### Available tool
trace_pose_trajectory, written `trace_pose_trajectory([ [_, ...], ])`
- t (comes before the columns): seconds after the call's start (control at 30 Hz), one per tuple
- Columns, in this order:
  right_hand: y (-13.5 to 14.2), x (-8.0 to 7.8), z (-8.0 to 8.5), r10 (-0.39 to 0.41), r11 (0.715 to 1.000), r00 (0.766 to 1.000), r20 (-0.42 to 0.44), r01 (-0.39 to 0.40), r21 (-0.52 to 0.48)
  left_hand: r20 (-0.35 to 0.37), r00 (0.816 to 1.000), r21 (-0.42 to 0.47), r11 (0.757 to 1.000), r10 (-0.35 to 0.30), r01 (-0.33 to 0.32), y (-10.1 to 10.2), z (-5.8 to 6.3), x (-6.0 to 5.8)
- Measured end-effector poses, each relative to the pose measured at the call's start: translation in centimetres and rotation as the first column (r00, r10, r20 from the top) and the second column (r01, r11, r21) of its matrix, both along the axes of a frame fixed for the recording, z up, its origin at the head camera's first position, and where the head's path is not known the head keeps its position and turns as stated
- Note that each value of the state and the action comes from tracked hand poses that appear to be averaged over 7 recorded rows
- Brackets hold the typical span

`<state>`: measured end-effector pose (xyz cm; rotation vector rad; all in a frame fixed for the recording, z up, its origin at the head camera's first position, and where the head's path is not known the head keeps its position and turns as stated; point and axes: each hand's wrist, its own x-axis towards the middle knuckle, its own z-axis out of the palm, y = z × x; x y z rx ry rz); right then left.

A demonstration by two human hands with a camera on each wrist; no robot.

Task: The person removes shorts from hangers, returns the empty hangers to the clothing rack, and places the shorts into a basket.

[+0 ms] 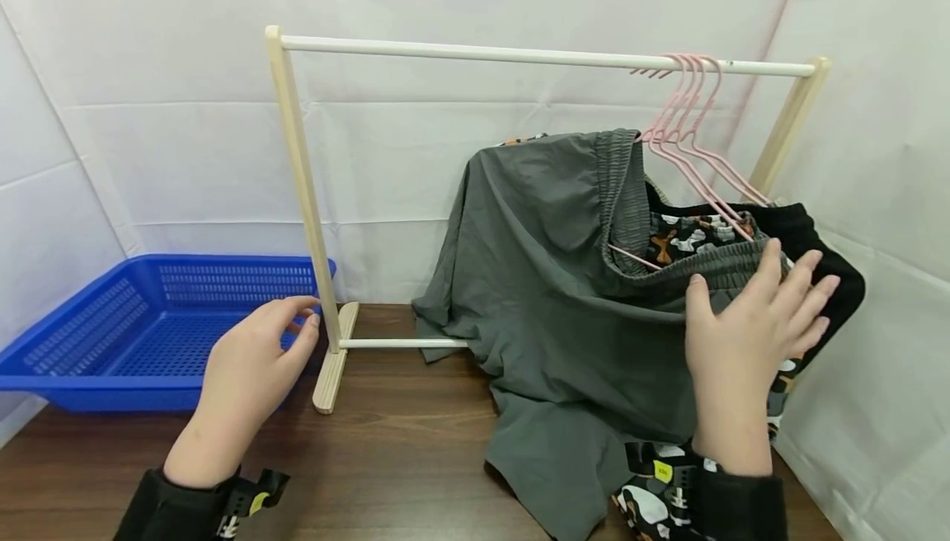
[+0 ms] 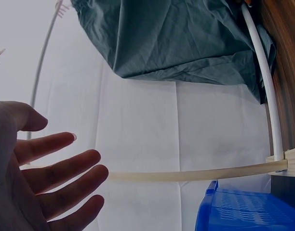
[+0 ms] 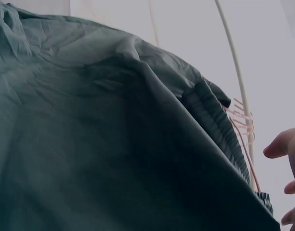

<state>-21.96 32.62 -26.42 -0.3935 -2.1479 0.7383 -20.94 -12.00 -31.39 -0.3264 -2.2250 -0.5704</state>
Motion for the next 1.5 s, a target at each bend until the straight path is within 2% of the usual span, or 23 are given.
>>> trace_pose_trajectory([
  [0.13,0.8,0.1,0.0,-0.01,1.0,1.0,0.024,0.01,-0.012,0.005,1.0,-0.006,1.0,0.001,-0.001,0.0,0.0,0.0],
  [0.37,1.1,0.2,0.0,-0.065,0.998,0.997,-0.049,0.065,0.005,0.024,1.0,-0.019,1.0,0.005,-0.004,0.0,-0.1,-0.1],
  [0.57,1.1,0.5,0.4,-0.076,0.996,0.997,-0.019,0.075,-0.039,0.041,0.999,-0.033,0.999,0.009,-0.008,0.0,-0.1,-0.1],
  [0.9,1.7,0.3,0.4,-0.113,0.994,0.993,0.042,0.113,-0.002,0.062,0.998,-0.041,0.999,0.007,-0.004,0.0,-0.2,-0.1],
  [1.07,1.4,0.1,0.4,-0.11,0.994,0.994,-0.001,0.11,0.01,0.073,0.997,-0.05,0.999,0.01,-0.006,0.1,-0.1,-0.1],
  [1.4,0.9,-0.1,0.1,-0.118,0.985,0.991,-0.056,0.124,0.118,0.075,0.997,-0.043,0.999,0.01,-0.007,0.0,0.0,-0.1],
  [1.5,0.8,-0.2,-0.2,-0.105,0.98,0.988,-0.116,0.122,0.155,0.086,0.996,-0.04,0.999,0.011,-0.007,0.0,0.0,-0.1],
])
